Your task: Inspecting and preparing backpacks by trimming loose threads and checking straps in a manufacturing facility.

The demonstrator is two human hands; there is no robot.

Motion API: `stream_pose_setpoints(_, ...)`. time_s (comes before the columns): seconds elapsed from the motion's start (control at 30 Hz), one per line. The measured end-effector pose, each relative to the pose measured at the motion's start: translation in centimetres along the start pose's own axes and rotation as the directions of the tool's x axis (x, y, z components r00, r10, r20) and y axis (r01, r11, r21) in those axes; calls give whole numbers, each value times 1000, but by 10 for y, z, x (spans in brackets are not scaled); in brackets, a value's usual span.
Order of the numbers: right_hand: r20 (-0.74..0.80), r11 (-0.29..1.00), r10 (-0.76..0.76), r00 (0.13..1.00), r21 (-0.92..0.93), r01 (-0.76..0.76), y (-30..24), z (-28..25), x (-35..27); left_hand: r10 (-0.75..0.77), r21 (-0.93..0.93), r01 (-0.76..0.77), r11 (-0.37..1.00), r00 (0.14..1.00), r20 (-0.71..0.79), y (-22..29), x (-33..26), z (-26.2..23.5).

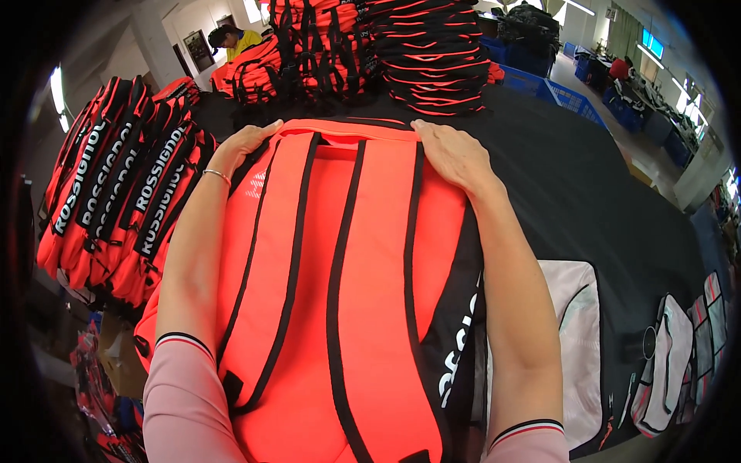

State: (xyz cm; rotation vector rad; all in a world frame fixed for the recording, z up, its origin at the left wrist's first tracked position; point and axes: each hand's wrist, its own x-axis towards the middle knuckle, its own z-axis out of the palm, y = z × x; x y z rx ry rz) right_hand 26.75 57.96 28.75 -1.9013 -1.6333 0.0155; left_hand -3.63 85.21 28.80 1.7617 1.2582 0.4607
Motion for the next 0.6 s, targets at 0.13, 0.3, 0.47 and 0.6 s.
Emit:
stream_pose_setpoints(0.13,-11,986,19,1000,165,-17,8,17,-1,-37,-184,41,982,999,29,-21,6,-8)
stream_pose_setpoints(0.3,67,934,86,994,343,-104,22,23,-5,-21,-551,155,820,970,242,-35,12,0)
stream_pose_setpoints(0.47,162,822,177,971,518,-236,17,29,-14,-79,-643,234,729,962,260,-43,9,7)
stream_pose_setpoints(0.6,156,714,183,971,658,-240,26,50,-20,-32,-687,214,695,963,268,-43,3,5)
